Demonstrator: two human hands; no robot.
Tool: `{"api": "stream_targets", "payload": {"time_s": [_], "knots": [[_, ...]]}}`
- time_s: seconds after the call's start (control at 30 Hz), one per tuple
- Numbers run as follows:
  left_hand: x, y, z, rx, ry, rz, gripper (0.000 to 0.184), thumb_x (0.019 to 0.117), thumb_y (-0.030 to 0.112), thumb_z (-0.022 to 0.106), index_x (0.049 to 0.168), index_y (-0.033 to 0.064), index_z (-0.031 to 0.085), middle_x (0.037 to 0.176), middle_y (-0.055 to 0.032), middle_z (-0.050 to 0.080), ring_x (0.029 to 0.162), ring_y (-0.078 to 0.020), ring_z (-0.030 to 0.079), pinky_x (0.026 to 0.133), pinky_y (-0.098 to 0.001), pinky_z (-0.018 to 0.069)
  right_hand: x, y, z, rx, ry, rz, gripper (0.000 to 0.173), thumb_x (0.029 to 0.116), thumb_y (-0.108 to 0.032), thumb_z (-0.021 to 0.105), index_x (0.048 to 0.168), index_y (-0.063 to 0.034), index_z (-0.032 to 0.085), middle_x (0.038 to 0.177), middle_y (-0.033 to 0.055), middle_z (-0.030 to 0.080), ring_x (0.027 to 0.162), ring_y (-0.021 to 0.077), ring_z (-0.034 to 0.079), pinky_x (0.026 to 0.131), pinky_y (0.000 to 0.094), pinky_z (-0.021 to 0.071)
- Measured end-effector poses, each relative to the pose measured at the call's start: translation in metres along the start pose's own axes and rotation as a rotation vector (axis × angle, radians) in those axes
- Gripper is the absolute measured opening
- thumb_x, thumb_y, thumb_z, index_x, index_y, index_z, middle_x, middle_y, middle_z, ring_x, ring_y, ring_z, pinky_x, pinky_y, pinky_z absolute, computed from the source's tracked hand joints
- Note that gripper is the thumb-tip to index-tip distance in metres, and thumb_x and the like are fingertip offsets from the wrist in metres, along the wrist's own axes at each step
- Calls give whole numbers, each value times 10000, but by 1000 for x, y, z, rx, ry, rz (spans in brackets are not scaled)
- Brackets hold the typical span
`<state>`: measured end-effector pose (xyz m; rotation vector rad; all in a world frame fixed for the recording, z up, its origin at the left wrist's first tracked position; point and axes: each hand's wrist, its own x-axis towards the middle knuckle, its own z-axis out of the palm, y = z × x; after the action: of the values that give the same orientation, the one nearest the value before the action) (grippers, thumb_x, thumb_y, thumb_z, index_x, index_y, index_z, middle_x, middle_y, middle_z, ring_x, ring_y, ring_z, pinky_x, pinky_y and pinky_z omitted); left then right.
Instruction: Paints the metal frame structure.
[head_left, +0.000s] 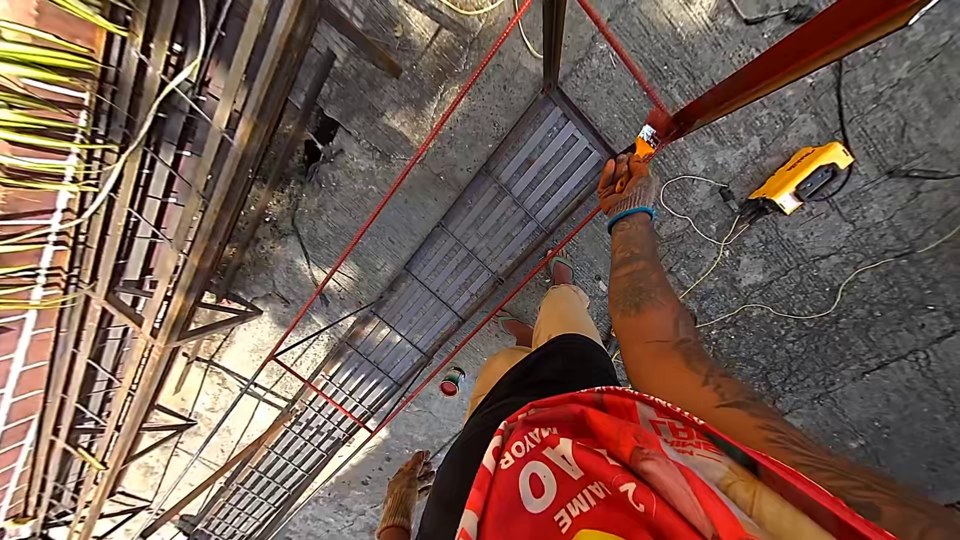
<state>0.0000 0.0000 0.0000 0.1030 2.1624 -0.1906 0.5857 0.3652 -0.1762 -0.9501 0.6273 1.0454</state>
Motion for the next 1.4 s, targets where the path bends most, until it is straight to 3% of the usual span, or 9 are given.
{"api": "stream_targets", "payload": {"time_s": [0.23,0.33,0.53,0.8,0.87,1.0,1.17,1.27,1.4], "knots": [[20,-10,-4,-3,-22,38,436,1031,455,580,1261,100,685,1123,-119,746,935,-255,731,779,-465,594,6,-24,15,56,4,-62,205,1101,-247,363,945,-154,459,689,10,507,581,102,574,644,241,582],[-4,11,-2,2,-47,36,421,1064,400,540,1292,63,649,1150,-144,711,941,-250,689,794,-453,555,1,-35,37,169,-2,-147,188,1113,-262,344,1007,-143,444,716,17,497,582,106,564,632,245,578],[-8,14,-1,-19,-53,69,409,1075,367,524,1303,48,640,1148,-163,703,931,-244,682,790,-443,551,-42,-46,71,131,3,-319,114,1098,-181,360,1026,-130,433,763,23,495,606,104,564,661,255,585],[58,-33,-2,-78,-115,80,444,1045,452,555,1277,91,670,1137,-129,731,952,-257,712,790,-470,577,-111,-55,101,167,-102,-456,143,1101,-172,339,1008,-122,436,769,31,488,625,117,552,698,270,585],[62,-33,-7,-92,-132,85,449,1047,446,552,1293,85,658,1158,-143,720,971,-266,704,806,-475,571,-127,-62,108,173,-136,-490,158,1088,-145,343,966,-117,438,709,32,477,572,127,537,659,282,588],[55,-19,-18,-103,-126,93,443,1060,411,540,1308,57,638,1186,-172,699,991,-286,686,827,-491,553,-156,-73,117,138,-220,-532,148,1120,-169,323,1054,-109,441,795,43,496,672,129,581,742,299,600],[72,-15,-29,-120,-133,126,455,1056,420,547,1317,57,632,1197,-169,696,998,-288,684,837,-502,548,-185,-80,119,157,-269,-540,144,1122,-178,318,1057,-118,431,793,35,503,674,125,591,756,297,602],[94,-25,-33,-109,-130,151,477,1038,465,558,1297,77,655,1164,-147,721,983,-275,708,820,-496,570,-196,-80,120,124,-301,-567,154,1122,-188,324,1042,-118,435,779,28,496,644,116,579,719,286,605],[80,-25,-37,-95,-144,162,453,1068,422,519,1324,67,636,1175,-158,708,968,-271,698,815,-482,562,-202,-79,121,129,-293,-582,147,1110,-171,340,1009,-119,433,765,33,488,620,116,562,687,276,594]]}}
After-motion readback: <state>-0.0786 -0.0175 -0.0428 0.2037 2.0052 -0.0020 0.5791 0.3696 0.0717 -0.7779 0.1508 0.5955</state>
